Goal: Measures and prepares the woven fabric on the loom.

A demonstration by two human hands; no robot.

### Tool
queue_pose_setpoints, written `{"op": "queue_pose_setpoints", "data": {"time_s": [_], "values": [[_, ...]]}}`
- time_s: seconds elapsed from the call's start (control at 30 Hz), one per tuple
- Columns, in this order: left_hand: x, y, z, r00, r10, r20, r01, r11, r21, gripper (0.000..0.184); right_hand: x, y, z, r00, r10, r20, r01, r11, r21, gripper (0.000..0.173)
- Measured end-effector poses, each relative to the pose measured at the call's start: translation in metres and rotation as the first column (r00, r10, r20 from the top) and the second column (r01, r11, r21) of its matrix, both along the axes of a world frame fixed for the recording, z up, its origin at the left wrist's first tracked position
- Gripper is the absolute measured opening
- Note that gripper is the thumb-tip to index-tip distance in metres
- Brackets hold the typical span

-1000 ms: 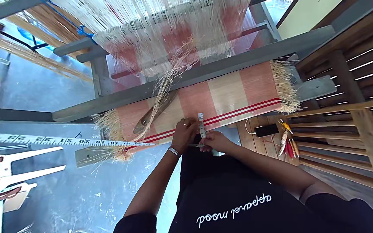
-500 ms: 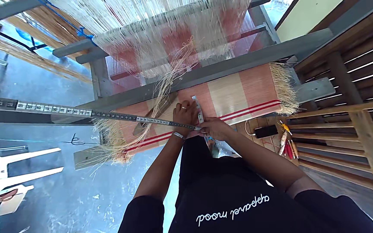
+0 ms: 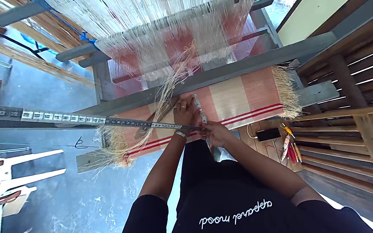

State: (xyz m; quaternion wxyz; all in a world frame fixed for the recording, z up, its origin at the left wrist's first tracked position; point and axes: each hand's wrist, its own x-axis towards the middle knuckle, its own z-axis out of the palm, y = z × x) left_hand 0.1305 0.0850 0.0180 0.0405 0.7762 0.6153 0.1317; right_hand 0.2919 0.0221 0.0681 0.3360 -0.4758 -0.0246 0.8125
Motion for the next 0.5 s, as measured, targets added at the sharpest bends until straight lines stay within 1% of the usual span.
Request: {"op": "queue_pose_setpoints", "data": {"time_s": [0.23, 0.33, 0.37, 0.43, 0.47, 0.5], "values": [[0.003, 0.015, 0.002, 0.998, 0.043, -0.041, -0.044, 0.999, -0.005, 0.052, -0.013, 0.011, -0.007, 0.998, 0.04, 0.045, -0.041, 0.999, 0.01, 0.022], [0.002, 0.014, 0.006, 0.999, 0.026, -0.026, -0.027, 0.999, -0.041, 0.051, -0.017, 0.002, -0.006, 0.993, 0.057, 0.105, -0.066, 0.994, 0.083, 0.019], [0.002, 0.013, 0.007, 1.0, 0.023, -0.018, -0.024, 0.999, -0.043, 0.051, -0.017, -0.002, -0.005, 0.99, 0.055, 0.132, -0.071, 0.991, 0.117, 0.024], [0.002, 0.013, 0.008, 1.0, 0.018, -0.023, -0.019, 0.999, -0.049, 0.052, -0.016, -0.01, -0.002, 0.984, 0.025, 0.174, -0.054, 0.985, 0.165, 0.05], [0.002, 0.013, 0.01, 0.999, 0.011, -0.034, -0.013, 0.998, -0.056, 0.053, -0.016, -0.013, -0.001, 0.98, 0.003, 0.198, -0.042, 0.98, 0.193, 0.056], [0.002, 0.012, 0.011, 0.999, 0.006, -0.046, -0.009, 0.998, -0.064, 0.054, -0.014, -0.014, -0.001, 0.975, -0.017, 0.221, -0.035, 0.973, 0.227, 0.058]]}}
